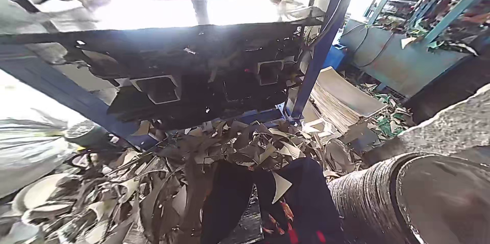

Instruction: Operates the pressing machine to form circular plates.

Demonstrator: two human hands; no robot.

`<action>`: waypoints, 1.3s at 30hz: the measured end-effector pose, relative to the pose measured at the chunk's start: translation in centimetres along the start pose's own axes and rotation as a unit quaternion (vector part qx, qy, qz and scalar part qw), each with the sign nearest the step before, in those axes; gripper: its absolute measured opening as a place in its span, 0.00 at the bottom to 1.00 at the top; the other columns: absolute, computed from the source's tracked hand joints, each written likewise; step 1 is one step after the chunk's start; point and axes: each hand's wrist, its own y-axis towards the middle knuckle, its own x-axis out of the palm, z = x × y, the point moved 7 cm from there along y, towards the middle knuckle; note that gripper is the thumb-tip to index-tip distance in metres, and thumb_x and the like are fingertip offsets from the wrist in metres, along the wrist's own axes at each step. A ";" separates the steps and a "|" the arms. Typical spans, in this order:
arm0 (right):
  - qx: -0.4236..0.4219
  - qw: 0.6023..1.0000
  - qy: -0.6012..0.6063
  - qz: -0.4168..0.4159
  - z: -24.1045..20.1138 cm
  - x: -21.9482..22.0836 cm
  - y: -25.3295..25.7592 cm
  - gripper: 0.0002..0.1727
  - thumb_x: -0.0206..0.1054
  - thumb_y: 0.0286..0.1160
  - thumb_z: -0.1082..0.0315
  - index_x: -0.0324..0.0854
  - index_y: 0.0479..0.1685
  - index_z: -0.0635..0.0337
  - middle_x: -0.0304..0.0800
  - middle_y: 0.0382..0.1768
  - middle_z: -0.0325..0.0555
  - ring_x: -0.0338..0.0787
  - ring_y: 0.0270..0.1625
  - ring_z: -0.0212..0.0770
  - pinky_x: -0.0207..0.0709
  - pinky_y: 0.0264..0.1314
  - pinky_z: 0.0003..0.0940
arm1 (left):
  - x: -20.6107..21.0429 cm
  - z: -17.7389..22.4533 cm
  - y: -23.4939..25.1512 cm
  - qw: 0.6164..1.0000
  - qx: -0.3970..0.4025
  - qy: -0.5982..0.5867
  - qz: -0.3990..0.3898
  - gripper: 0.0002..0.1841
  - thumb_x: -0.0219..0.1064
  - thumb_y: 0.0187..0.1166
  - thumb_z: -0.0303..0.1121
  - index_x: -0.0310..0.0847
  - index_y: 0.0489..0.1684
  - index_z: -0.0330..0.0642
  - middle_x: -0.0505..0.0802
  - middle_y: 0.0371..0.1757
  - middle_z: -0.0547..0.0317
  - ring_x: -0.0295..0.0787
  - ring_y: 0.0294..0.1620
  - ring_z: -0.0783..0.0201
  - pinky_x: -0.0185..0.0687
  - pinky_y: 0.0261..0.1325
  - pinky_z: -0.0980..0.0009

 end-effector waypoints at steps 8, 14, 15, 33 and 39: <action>-0.240 0.836 0.129 -0.477 -20.0 21.7 -6.3 0.20 0.68 0.80 0.60 0.86 0.69 0.53 0.85 0.73 0.55 0.80 0.78 0.58 0.68 0.81 0.60 | 5.7 -3.6 -4.3 0.969 -0.025 0.182 -0.167 0.51 0.80 0.67 0.49 0.55 0.93 0.43 0.59 0.90 0.29 0.50 0.91 0.30 0.47 0.89 0.37; -0.317 0.777 -0.010 -0.543 -21.8 31.4 -14.1 0.23 0.57 0.88 0.54 0.83 0.74 0.49 0.84 0.76 0.48 0.71 0.87 0.56 0.42 0.91 0.71 | 5.9 -4.9 -7.3 0.963 -0.025 0.231 -0.138 0.36 0.78 0.67 0.46 0.77 0.81 0.55 0.59 0.92 0.37 0.42 0.93 0.30 0.50 0.85 0.32; -0.319 0.771 -0.022 -0.550 -22.1 31.5 -14.1 0.23 0.56 0.89 0.53 0.82 0.76 0.47 0.83 0.77 0.47 0.70 0.87 0.55 0.41 0.91 0.71 | 6.0 -4.7 -7.2 0.960 -0.031 0.241 -0.139 0.35 0.78 0.68 0.47 0.77 0.80 0.56 0.58 0.93 0.38 0.42 0.93 0.31 0.50 0.86 0.33; -0.287 0.790 0.034 -0.541 -21.7 34.2 -11.4 0.20 0.60 0.85 0.52 0.88 0.69 0.44 0.91 0.68 0.42 0.82 0.77 0.47 0.57 0.89 0.56 | 8.2 -3.9 -5.9 0.930 -0.057 0.316 -0.179 0.33 0.76 0.69 0.51 0.77 0.80 0.64 0.54 0.94 0.41 0.39 0.93 0.29 0.50 0.83 0.29; -0.261 0.797 0.034 -0.543 -21.8 34.3 -11.3 0.20 0.61 0.85 0.53 0.88 0.67 0.47 0.91 0.67 0.45 0.83 0.76 0.48 0.60 0.87 0.55 | 8.0 -3.9 -5.8 0.932 -0.065 0.306 -0.185 0.32 0.76 0.69 0.50 0.78 0.79 0.66 0.54 0.95 0.42 0.40 0.93 0.28 0.51 0.82 0.28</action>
